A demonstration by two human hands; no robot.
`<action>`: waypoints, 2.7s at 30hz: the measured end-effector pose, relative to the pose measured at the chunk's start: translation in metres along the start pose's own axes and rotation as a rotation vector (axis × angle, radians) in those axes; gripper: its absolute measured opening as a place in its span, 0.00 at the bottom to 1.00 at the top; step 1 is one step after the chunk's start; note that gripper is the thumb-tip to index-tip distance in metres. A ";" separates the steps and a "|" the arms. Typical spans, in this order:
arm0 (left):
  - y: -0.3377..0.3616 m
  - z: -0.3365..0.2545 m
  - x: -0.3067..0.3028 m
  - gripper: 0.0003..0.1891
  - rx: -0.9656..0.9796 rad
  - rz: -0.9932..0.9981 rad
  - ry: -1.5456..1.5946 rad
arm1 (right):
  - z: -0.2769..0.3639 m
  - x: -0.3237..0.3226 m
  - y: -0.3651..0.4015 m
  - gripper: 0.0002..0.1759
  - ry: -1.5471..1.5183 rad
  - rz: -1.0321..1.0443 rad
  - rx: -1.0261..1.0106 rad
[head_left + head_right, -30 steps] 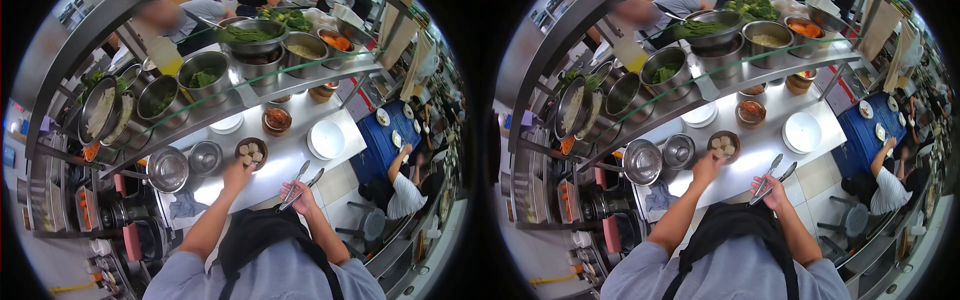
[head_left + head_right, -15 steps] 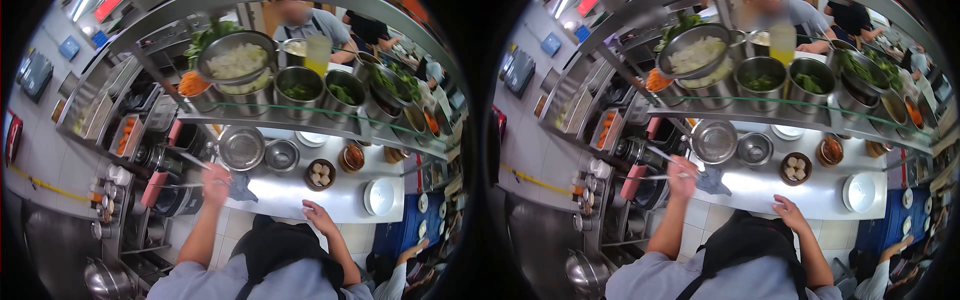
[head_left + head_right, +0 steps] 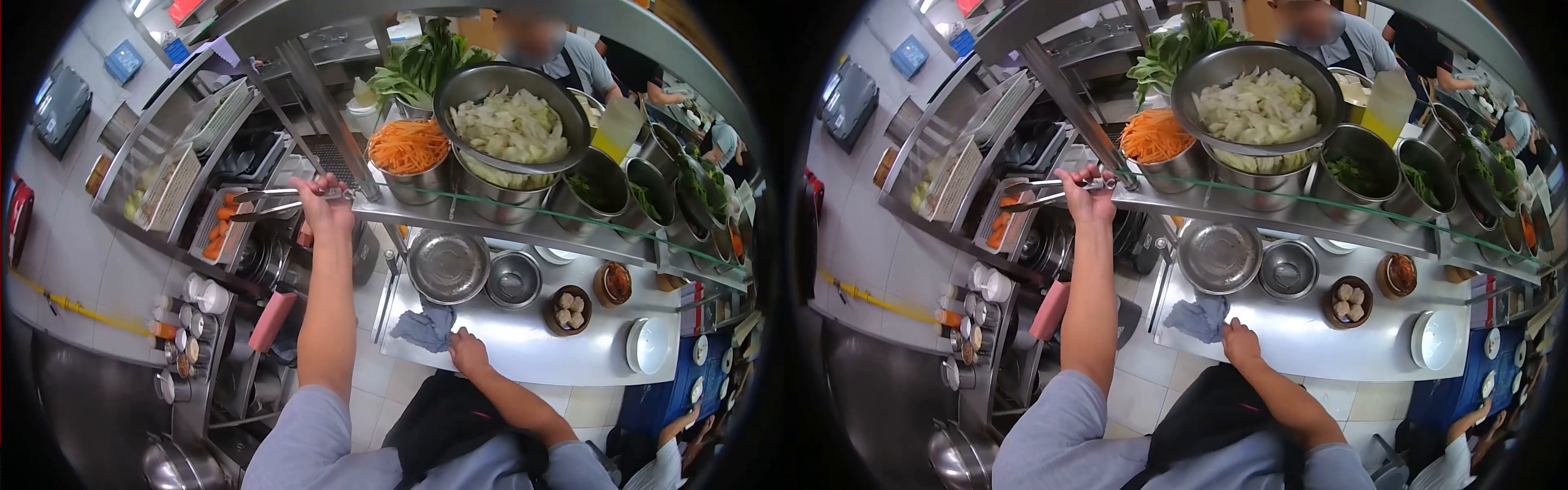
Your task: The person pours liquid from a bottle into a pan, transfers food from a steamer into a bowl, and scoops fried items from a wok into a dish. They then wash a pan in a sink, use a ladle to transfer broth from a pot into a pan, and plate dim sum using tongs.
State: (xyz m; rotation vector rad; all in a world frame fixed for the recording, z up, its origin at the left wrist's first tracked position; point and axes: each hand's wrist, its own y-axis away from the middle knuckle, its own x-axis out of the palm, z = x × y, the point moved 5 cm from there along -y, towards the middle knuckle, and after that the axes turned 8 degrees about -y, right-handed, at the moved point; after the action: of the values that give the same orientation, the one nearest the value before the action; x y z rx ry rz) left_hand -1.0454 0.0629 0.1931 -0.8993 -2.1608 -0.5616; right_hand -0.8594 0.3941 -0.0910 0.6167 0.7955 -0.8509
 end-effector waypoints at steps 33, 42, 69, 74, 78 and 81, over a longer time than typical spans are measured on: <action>0.326 0.184 -0.252 0.22 1.045 1.911 -1.652 | 0.168 0.477 0.489 0.17 -1.144 -1.531 1.683; 0.471 0.213 -0.309 0.11 0.587 2.609 -1.419 | 0.367 0.690 0.430 0.12 -2.174 -2.150 1.718; 1.051 0.590 -0.252 0.14 0.123 3.289 -1.221 | -0.022 0.209 0.923 0.16 -0.836 -2.267 1.522; 1.096 0.654 -0.251 0.16 0.138 3.270 -1.353 | -0.116 0.128 1.125 0.14 -0.583 -2.423 1.391; 1.118 0.697 -0.242 0.16 -0.031 3.049 -1.663 | -0.207 0.087 1.304 0.21 -0.142 -2.258 1.460; 1.154 0.709 -0.213 0.14 -0.113 2.955 -1.745 | -0.279 0.058 1.425 0.29 -0.247 -2.163 1.585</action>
State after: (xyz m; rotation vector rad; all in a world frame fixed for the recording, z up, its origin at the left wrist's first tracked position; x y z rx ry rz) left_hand -0.4033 1.1720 -0.2936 2.0813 -0.6510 -1.2892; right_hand 0.2572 1.3237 -0.0658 0.7348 0.0352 -3.6036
